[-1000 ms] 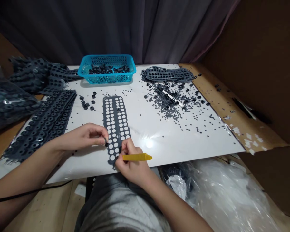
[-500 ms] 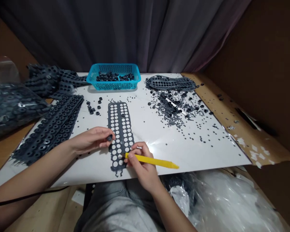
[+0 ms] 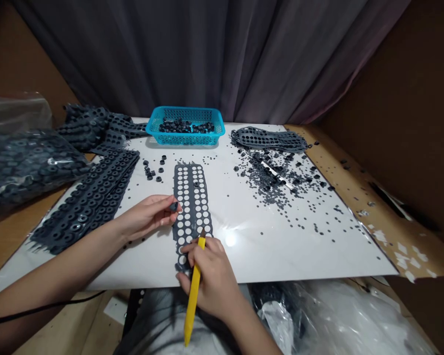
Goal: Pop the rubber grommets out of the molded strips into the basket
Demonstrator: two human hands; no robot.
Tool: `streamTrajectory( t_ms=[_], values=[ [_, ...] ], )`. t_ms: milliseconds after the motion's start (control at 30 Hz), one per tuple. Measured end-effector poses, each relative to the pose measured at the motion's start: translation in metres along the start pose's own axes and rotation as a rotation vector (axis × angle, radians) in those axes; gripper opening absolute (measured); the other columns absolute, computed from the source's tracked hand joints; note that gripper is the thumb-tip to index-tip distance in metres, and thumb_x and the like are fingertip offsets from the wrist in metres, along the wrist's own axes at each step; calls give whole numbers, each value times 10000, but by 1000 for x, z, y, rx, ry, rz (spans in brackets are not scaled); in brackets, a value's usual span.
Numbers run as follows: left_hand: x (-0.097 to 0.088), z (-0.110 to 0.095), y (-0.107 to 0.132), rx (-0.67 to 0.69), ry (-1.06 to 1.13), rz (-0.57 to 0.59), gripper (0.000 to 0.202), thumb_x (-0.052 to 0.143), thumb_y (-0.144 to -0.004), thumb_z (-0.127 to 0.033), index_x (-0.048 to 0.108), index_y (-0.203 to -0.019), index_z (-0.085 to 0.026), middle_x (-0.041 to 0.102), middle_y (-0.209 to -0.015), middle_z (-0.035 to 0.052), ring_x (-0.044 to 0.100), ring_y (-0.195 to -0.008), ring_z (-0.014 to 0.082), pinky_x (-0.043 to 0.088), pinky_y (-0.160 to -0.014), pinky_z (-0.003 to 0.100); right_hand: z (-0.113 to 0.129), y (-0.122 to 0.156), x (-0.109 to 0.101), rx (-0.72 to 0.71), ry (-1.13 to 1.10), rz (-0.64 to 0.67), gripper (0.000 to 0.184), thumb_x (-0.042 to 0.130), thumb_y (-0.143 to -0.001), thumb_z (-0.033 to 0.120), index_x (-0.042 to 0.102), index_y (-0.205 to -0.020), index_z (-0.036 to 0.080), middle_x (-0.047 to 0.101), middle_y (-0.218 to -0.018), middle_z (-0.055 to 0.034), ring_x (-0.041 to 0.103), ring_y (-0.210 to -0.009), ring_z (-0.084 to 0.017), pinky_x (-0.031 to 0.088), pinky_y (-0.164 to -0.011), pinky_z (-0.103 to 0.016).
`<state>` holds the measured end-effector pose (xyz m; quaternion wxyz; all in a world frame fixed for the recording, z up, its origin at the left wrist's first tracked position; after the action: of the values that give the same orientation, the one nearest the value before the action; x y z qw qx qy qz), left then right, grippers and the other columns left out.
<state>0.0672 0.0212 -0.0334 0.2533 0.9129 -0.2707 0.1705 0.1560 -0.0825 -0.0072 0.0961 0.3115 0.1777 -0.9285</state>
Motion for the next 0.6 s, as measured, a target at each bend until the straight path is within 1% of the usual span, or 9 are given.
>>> streamTrajectory(
  t_ms=[100, 233, 333, 433, 500, 567, 600],
  values=[
    [1, -5, 3, 9, -26, -19, 395, 756, -680, -459, 649, -759, -88, 608, -617, 23, 435, -488, 31, 321, -458, 128, -2, 1, 1, 13, 5, 5, 361, 673, -693, 133, 342, -791, 241, 678, -999, -18, 557, -911, -230, 434, -786, -384],
    [2, -10, 6, 24, -49, -29, 419, 771, -641, -478, 644, -752, -94, 605, -610, 19, 428, -486, 33, 315, -461, 138, 1, 1, -3, -26, 6, -64, 304, 626, -751, 100, 355, -786, 236, 675, -949, -21, 566, -875, -204, 442, -760, -356],
    [4, -11, 6, 38, -67, -21, 417, 757, -649, -489, 647, -759, -102, 598, -606, 15, 427, -493, 44, 314, -464, 155, 12, 4, -5, -143, 70, -110, 265, 583, -781, 57, 378, -770, 225, 678, -889, -19, 570, -818, -184, 440, -744, -348],
    [0, -16, 6, 71, -130, -42, 417, 728, -673, -509, 662, -792, -114, 606, -626, 19, 428, -501, 53, 326, -487, 173, 29, 10, 2, -312, 194, -59, 207, 528, -799, 26, 426, -786, 205, 682, -868, -34, 564, -767, -178, 440, -731, -360],
    [-11, -28, 6, 161, -252, -123, 387, 726, -681, -491, 674, -803, -127, 627, -673, 31, 472, -552, 78, 358, -529, 192, 36, 12, 9, -379, 276, 6, 184, 484, -808, 11, 446, -800, 190, 679, -856, -53, 561, -742, -178, 449, -703, -357],
    [-28, -49, 9, 303, -400, -268, 329, 745, -675, -439, 682, -804, -143, 641, -723, 37, 516, -627, 108, 384, -580, 213, 39, 11, 11, -412, 317, 55, 182, 443, -813, 9, 439, -796, 190, 670, -823, -58, 559, -704, -174, 465, -667, -349],
    [-37, -58, 11, 366, -448, -345, 303, 759, -663, -408, 686, -802, -149, 645, -742, 36, 526, -655, 116, 390, -600, 218, 39, 8, 8, -413, 312, 66, 179, 428, -814, 21, 426, -789, 198, 662, -803, -53, 561, -684, -173, 475, -645, -342]
  ],
)
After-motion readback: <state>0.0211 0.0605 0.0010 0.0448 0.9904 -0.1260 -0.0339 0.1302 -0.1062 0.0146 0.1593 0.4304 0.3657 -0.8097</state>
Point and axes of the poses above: each hand's wrist, its own y-axis away from the middle knuckle, its own x-axis out of the palm, z = x × y, the point moved 10 cm from there along -y, towards the middle knuckle
